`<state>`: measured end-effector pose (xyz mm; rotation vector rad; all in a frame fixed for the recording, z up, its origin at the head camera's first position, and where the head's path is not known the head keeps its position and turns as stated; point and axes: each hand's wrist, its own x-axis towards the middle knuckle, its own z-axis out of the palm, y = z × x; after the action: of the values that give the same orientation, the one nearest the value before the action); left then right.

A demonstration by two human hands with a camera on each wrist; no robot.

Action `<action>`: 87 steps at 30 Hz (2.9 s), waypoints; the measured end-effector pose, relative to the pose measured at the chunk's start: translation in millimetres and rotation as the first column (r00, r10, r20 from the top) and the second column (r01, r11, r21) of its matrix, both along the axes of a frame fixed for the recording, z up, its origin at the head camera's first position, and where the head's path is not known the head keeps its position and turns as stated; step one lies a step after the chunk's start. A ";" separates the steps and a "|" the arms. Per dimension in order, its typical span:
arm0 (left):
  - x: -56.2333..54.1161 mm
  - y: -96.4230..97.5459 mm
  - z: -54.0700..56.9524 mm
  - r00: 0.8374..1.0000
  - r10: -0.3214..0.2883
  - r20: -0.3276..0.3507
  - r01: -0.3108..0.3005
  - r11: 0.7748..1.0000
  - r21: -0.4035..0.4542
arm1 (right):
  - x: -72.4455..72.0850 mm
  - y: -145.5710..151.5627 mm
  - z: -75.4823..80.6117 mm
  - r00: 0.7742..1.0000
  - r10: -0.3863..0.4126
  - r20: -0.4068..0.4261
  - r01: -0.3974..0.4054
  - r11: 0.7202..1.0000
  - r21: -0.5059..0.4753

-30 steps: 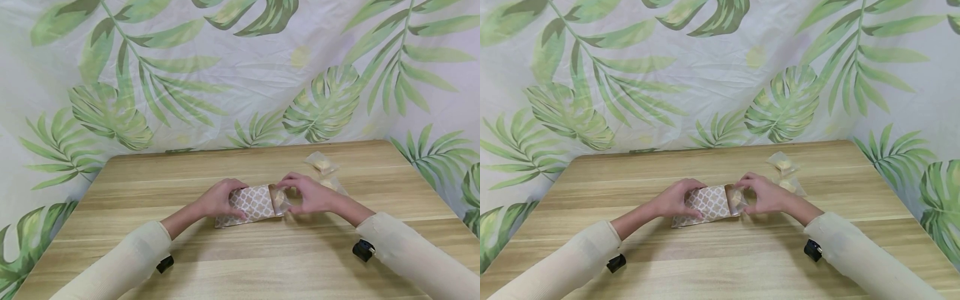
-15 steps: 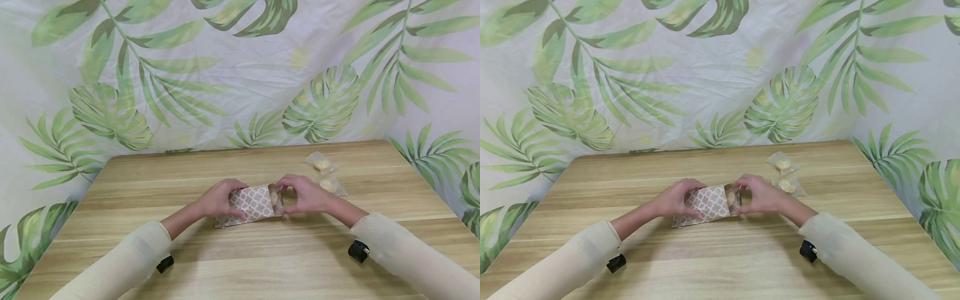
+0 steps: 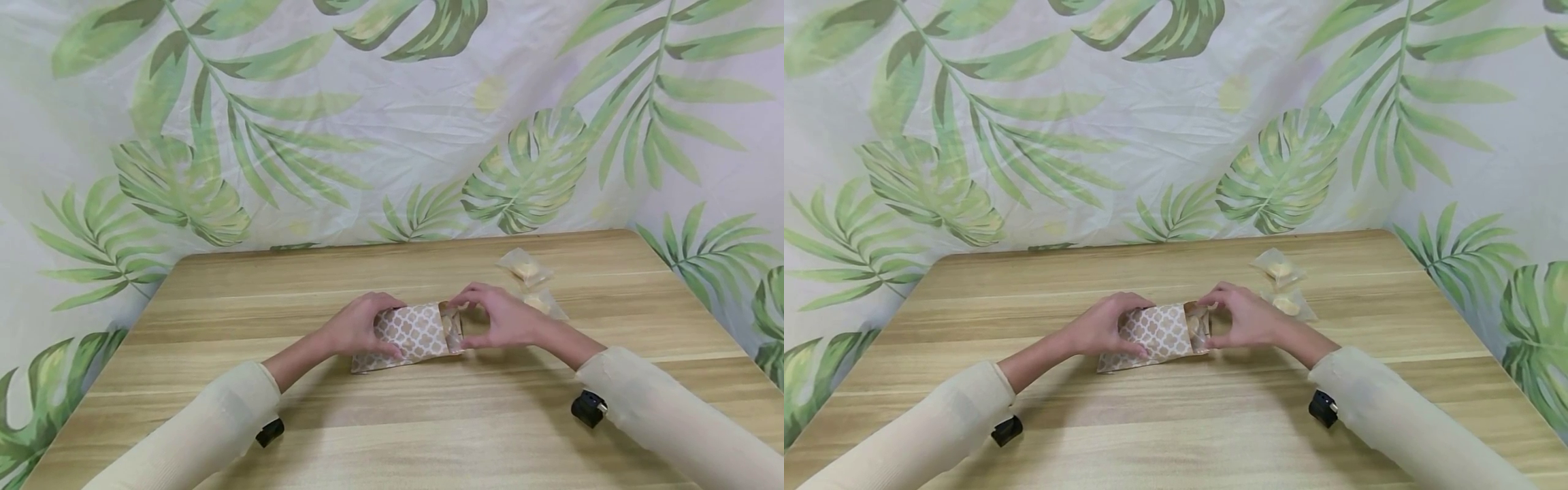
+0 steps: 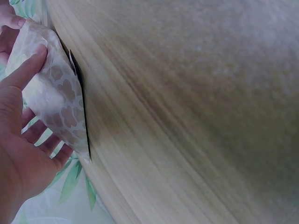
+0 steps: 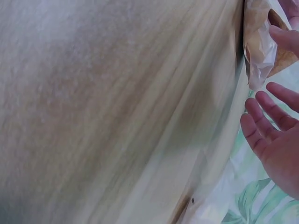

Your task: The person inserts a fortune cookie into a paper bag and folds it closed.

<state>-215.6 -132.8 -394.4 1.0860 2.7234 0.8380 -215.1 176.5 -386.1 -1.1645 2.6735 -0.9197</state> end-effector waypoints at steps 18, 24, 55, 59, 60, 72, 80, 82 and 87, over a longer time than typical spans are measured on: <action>0.4 0.8 0.7 1.000 0.001 0.003 -0.001 1.000 -0.014 | -1.8 -4.9 -4.2 0.999 -0.033 -0.001 0.033 0.999 0.039; 0.4 0.3 0.1 1.000 -0.003 -0.002 0.003 1.000 -0.013 | -0.3 -9.7 -7.4 0.998 -0.055 0.012 0.054 0.997 0.049; 1.1 0.1 1.2 1.000 -0.012 -0.004 0.012 1.000 0.002 | 4.6 -23.9 -17.1 0.997 -0.082 0.009 0.083 0.996 -0.034; 1.3 0.1 1.7 1.000 -0.016 -0.005 0.016 1.000 0.003 | 4.3 -26.5 -19.4 0.998 -0.069 0.011 0.070 0.996 -0.053; 1.3 0.1 1.7 1.000 -0.018 -0.006 0.018 1.000 0.003 | 4.1 -27.0 -19.9 0.998 -0.064 0.007 0.064 0.996 -0.056; 1.3 0.5 2.3 1.000 -0.009 -0.004 0.009 1.000 0.008 | 6.8 -19.5 -17.7 0.992 -0.086 0.096 0.099 0.986 -0.135; 1.3 -0.1 1.2 1.000 -0.015 -0.024 0.015 1.000 0.003 | 9.4 -4.8 -15.1 0.991 -0.104 0.081 0.117 0.977 -0.180; 1.6 -0.1 1.4 1.000 -0.015 -0.023 0.015 1.000 0.002 | 10.0 -1.3 -13.7 0.991 -0.116 0.063 0.126 0.975 -0.184; 2.0 -0.1 1.7 1.000 -0.013 -0.016 0.013 1.000 0.000 | 10.3 8.7 -8.3 0.990 -0.141 0.016 0.142 0.979 -0.149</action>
<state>-213.6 -132.9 -392.7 1.1145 2.7261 0.8316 -204.8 185.2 -394.4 -1.0048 2.7544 -1.1619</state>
